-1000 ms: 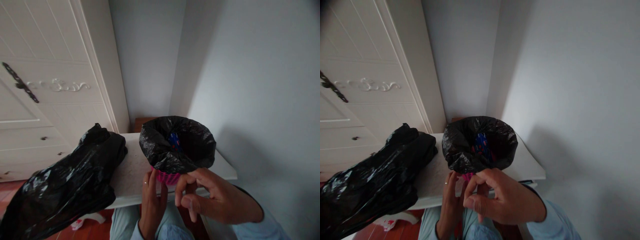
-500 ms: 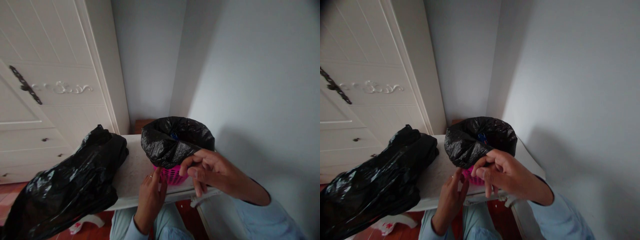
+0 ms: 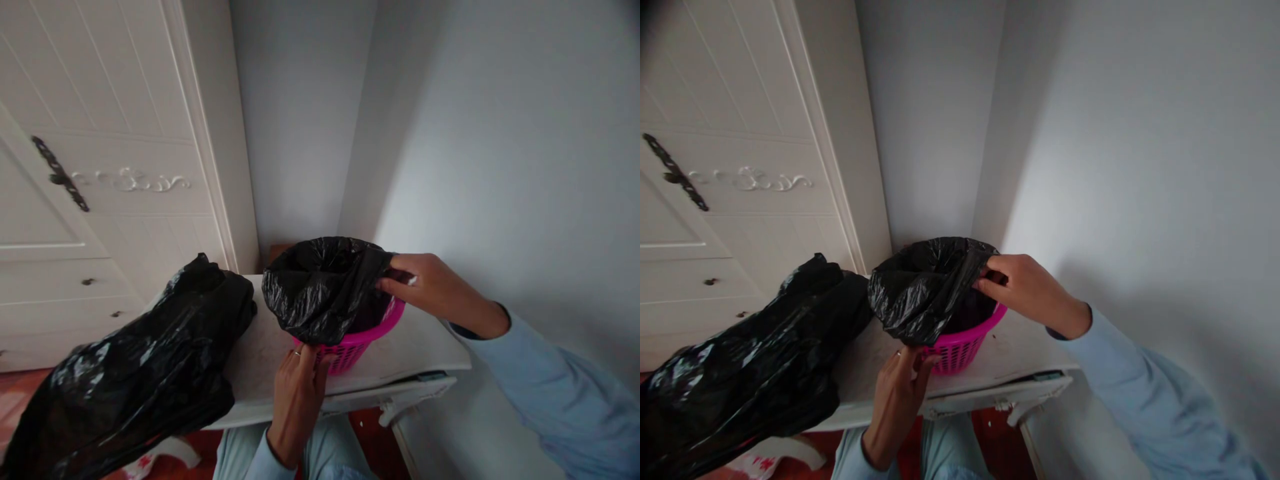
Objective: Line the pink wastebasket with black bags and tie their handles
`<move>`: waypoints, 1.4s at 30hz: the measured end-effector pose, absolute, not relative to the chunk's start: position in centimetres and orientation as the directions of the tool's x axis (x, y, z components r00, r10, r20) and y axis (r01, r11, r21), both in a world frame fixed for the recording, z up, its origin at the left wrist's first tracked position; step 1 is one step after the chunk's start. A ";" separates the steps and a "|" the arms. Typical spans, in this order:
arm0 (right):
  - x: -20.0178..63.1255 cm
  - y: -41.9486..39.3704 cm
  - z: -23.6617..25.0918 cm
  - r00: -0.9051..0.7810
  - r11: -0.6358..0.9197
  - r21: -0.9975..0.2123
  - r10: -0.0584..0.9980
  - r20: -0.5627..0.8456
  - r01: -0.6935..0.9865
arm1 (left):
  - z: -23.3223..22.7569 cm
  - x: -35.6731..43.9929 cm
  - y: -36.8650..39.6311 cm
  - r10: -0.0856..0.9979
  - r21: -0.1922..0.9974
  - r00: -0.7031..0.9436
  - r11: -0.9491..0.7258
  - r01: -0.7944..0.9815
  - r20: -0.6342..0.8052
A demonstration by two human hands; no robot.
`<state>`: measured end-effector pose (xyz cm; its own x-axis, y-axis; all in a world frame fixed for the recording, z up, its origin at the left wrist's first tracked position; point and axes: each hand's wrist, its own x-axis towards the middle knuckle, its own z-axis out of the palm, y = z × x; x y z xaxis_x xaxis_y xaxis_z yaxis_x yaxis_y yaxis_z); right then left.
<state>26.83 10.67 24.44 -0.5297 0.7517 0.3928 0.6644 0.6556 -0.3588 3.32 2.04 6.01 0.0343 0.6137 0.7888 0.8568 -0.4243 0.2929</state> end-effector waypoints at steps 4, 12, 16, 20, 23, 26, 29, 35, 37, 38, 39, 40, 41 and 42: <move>27.8 14.0 23.6 -0.657 0.738 -0.009 0.606 0.447 0.675 | 6.0 3.3 2.2 0.634 0.315 0.030 -0.425 0.849 0.773; 27.6 15.4 23.7 -0.662 0.842 0.062 0.373 0.650 0.535 | 7.4 2.3 2.5 0.620 0.278 0.093 -0.476 0.834 0.779; 25.5 14.3 24.5 -0.827 0.911 0.224 0.184 0.532 0.347 | 7.7 2.1 2.5 0.616 0.240 0.114 -0.461 0.854 0.779; 21.8 12.2 25.2 -0.938 0.943 0.320 -0.028 0.347 0.091 | 7.5 2.0 2.5 0.620 0.212 0.133 -0.451 0.867 0.773; 18.8 11.1 25.7 -0.970 0.930 0.367 -0.081 0.228 0.008 | 7.3 1.8 2.6 0.628 0.214 0.143 -0.457 0.863 0.765; 16.3 11.3 26.5 -0.906 0.899 0.347 0.111 0.409 0.267 | 7.3 1.8 2.5 0.646 0.221 0.145 -0.450 0.865 0.750; 15.1 13.2 27.8 -0.662 0.790 0.121 0.408 0.629 0.602 | 7.3 1.9 2.4 0.655 0.223 0.146 -0.446 0.867 0.741; 17.6 18.3 30.9 -0.228 0.786 -0.488 0.591 0.774 0.379 | 7.3 2.1 1.9 0.674 0.302 0.089 -0.441 0.845 0.733; 19.2 18.9 31.2 -0.124 0.774 -0.585 0.622 0.773 0.242 | 7.4 2.1 1.7 0.668 0.320 0.079 -0.454 0.832 0.740; 20.1 19.0 31.2 -0.095 0.765 -0.608 0.636 0.766 0.213 | 7.5 2.0 1.5 0.660 0.317 0.079 -0.458 0.831 0.747; 20.9 19.1 31.1 -0.090 0.752 -0.624 0.651 0.754 0.211 | 7.6 1.9 1.3 0.652 0.308 0.081 -0.460 0.833 0.754; 21.8 19.2 30.8 -0.114 0.735 -0.637 0.671 0.733 0.232 | 7.7 1.8 1.1 0.642 0.299 0.082 -0.462 0.835 0.763; 22.7 19.5 30.3 -0.160 0.709 -0.650 0.700 0.696 0.274 | 7.9 1.7 0.9 0.625 0.286 0.082 -0.466 0.837 0.776; 23.6 19.9 29.8 -0.208 0.674 -0.659 0.735 0.646 0.334 | 8.0 1.6 0.7 0.607 0.279 0.077 -0.469 0.838 0.791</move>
